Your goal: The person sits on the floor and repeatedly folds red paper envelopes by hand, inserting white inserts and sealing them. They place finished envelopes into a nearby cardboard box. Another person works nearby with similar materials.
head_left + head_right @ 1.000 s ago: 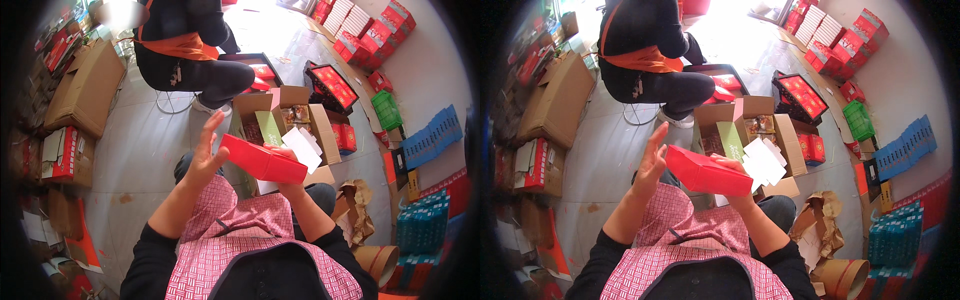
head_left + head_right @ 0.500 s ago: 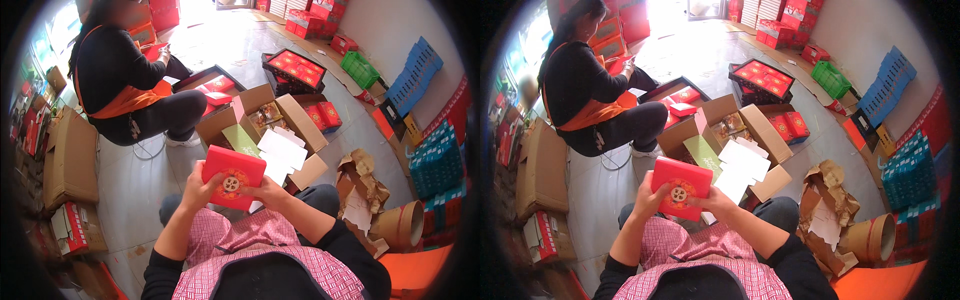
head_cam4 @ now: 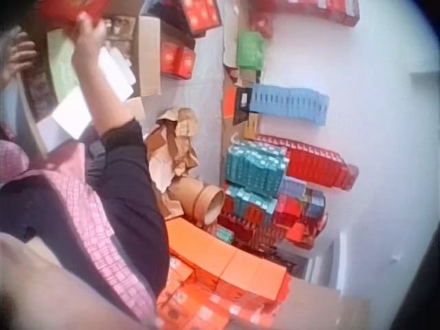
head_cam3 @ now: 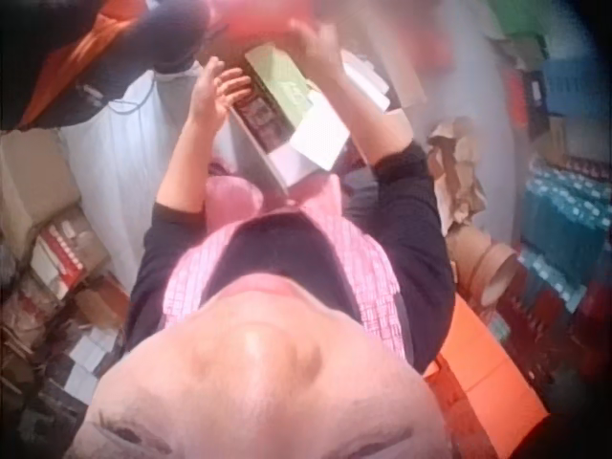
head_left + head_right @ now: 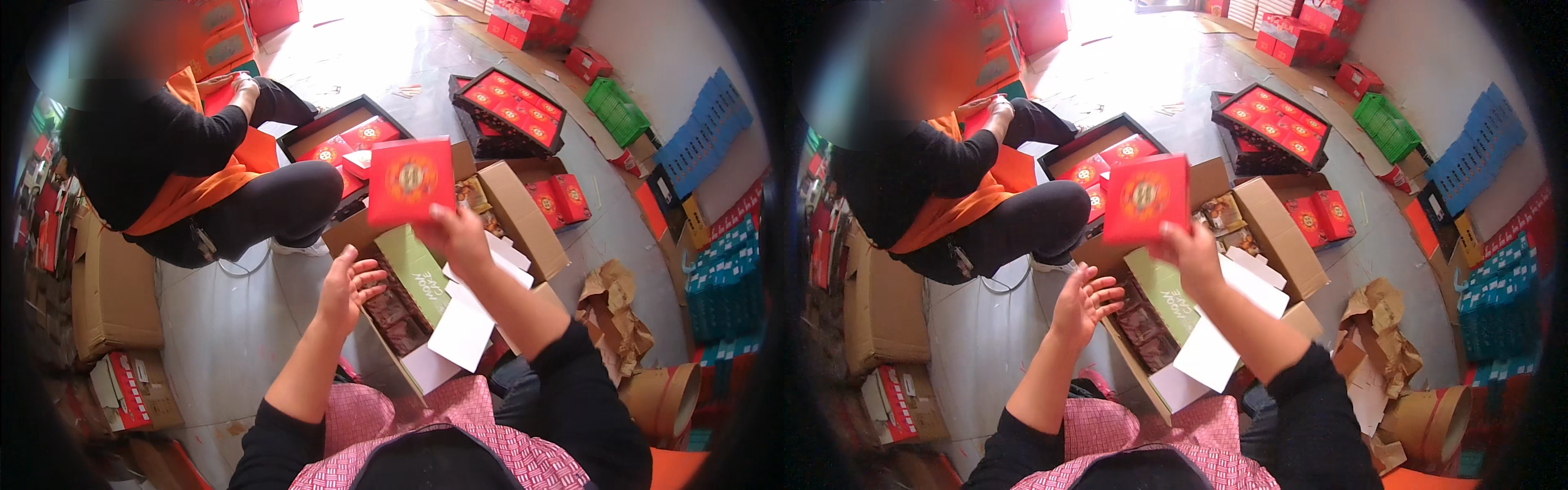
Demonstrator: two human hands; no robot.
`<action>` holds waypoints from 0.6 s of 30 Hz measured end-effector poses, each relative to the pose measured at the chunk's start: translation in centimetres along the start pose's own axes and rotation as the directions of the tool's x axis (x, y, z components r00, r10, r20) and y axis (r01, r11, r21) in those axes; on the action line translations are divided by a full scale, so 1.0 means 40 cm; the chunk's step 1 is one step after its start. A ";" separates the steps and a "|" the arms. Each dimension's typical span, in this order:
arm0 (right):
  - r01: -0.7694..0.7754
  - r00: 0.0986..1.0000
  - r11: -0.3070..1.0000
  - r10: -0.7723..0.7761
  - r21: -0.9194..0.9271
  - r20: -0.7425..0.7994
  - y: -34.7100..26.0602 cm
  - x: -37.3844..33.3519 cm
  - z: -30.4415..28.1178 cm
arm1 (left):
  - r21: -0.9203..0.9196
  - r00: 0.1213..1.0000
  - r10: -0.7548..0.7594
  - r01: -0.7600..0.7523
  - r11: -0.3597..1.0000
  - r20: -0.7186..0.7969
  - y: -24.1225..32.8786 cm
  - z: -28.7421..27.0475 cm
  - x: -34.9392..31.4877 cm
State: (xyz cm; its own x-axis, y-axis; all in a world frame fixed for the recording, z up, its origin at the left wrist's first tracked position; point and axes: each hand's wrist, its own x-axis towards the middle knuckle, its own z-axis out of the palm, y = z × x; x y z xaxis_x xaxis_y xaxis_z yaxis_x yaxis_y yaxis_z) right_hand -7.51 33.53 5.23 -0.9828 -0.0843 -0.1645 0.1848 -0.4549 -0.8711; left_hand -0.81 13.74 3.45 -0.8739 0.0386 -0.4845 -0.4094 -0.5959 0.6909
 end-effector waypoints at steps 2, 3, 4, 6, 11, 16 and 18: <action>0.014 0.997 1.000 -0.014 0.000 -0.074 0.026 0.192 0.012 | 0.093 0.995 0.063 -0.071 0.993 0.081 0.002 0.006 -0.002; 0.013 0.992 0.999 -0.017 -0.032 -0.127 0.046 0.287 0.017 | 0.109 0.995 0.040 -0.050 0.993 0.095 -0.002 0.010 0.005; -0.053 0.986 0.998 0.049 -0.021 -0.157 0.068 0.361 0.042 | 0.143 0.996 0.030 -0.042 0.989 0.081 -0.001 0.014 -0.004; -0.134 0.958 0.990 0.142 0.048 -0.250 0.155 0.543 0.042 | 0.164 0.991 -0.006 -0.016 0.986 0.131 0.006 0.021 -0.005; -0.121 0.956 0.953 0.188 0.278 -0.225 0.329 0.758 0.054 | 0.193 0.994 -0.005 -0.017 0.981 0.112 0.049 0.001 0.009; -0.148 0.978 0.928 0.188 0.342 -0.087 0.391 0.821 0.024 | 0.168 0.996 -0.050 0.038 0.985 0.068 0.063 -0.046 0.032; -0.177 0.968 0.912 0.229 0.371 -0.100 0.408 0.832 0.027 | 0.164 0.997 -0.063 0.056 0.985 0.041 0.070 -0.056 0.028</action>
State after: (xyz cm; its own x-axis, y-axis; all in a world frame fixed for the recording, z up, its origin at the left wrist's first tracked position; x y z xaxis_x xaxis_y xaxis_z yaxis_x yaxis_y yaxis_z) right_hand -37.20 22.35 -13.98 -0.9092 -0.0974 -0.4049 0.3423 -0.7285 -0.5934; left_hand -2.35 10.35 3.63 -0.8562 0.1090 -0.5051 -0.4950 -0.4531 0.7414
